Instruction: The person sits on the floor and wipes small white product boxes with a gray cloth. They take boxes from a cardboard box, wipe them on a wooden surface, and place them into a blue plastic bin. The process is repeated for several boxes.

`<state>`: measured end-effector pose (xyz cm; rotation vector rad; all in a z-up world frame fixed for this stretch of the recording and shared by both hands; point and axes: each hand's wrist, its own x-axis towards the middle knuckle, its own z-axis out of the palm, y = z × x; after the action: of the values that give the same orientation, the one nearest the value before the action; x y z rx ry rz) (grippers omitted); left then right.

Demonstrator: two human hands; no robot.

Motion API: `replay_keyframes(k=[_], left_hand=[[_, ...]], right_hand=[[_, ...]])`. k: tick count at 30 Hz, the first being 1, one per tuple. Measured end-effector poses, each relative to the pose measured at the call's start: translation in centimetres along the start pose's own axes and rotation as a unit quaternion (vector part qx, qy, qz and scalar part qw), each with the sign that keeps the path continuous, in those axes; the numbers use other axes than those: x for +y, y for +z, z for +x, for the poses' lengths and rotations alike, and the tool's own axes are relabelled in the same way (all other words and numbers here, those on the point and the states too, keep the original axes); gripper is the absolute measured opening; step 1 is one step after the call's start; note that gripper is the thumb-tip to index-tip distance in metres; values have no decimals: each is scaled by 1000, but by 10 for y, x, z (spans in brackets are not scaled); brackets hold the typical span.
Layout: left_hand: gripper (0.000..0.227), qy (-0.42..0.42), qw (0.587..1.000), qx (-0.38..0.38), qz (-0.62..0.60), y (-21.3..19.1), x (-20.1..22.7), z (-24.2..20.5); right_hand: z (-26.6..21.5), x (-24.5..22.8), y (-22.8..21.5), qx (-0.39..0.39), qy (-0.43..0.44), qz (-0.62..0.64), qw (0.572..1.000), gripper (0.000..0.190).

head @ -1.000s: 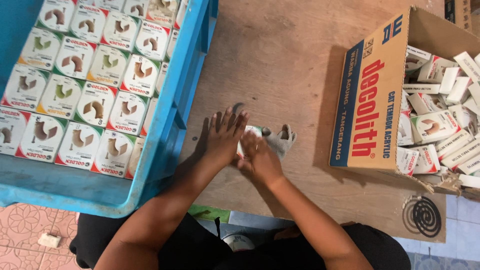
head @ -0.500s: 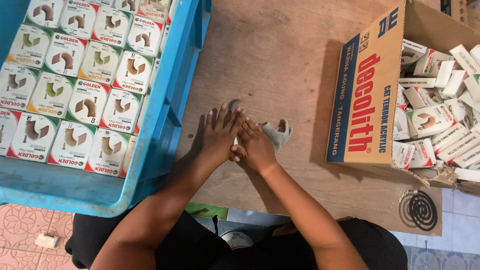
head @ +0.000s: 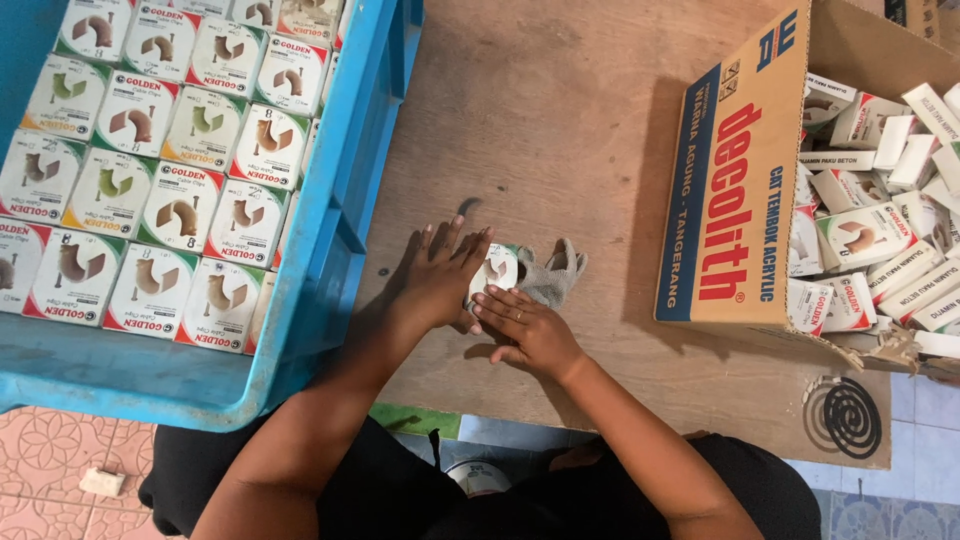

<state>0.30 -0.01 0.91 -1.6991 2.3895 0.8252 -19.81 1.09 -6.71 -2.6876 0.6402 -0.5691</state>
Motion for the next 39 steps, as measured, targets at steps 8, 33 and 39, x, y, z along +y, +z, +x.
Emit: replay_keyframes(k=[8, 33, 39], left_hand=[[125, -12, 1000, -6, -15, -2, 1, 1], [119, -42, 997, -6, -61, 0, 4, 0], [120, -50, 997, -22, -55, 4, 3, 6]], right_hand=[[2, -11, -1, 27, 69, 1, 997, 70], [37, 3, 16, -53, 200, -79, 975, 81], [42, 9, -2, -27, 285, -18, 958, 70]])
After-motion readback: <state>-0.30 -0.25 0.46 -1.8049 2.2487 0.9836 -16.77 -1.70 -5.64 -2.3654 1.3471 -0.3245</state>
